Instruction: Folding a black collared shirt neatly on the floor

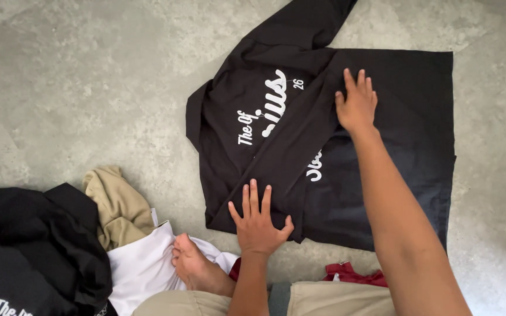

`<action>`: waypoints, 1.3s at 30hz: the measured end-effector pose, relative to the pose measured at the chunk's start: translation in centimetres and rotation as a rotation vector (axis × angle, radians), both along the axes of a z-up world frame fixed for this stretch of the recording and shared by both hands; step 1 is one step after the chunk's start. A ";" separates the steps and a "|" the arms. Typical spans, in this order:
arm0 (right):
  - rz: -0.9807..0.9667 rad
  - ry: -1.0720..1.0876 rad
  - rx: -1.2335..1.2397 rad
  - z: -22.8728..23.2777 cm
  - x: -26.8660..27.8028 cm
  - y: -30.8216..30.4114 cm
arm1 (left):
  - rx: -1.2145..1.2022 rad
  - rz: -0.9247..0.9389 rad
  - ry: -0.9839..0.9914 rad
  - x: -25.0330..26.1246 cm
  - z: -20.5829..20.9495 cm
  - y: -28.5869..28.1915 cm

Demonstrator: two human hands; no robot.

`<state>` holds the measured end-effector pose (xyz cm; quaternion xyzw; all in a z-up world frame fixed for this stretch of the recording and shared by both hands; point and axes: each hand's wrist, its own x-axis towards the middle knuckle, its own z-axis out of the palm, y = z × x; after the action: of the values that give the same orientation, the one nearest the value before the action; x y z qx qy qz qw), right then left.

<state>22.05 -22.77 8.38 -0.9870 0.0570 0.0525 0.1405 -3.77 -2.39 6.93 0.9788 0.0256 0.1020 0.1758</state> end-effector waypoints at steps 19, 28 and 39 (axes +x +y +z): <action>0.190 -0.490 0.541 6.9 -14.9 -13.8 | -0.071 -0.013 0.000 -1.2 1.9 -0.2; -0.633 -0.020 0.934 -2.2 -30.3 -19.6 | 0.052 0.201 -0.361 -3.0 -0.4 1.2; -0.736 0.336 0.783 -3.6 -28.7 -19.8 | 0.145 -0.084 0.476 -0.7 6.5 3.3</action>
<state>-6.64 -42.57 4.75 -0.7543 0.3953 0.1735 0.4946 -4.44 0.96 13.41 0.9855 0.0185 -0.1374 0.0981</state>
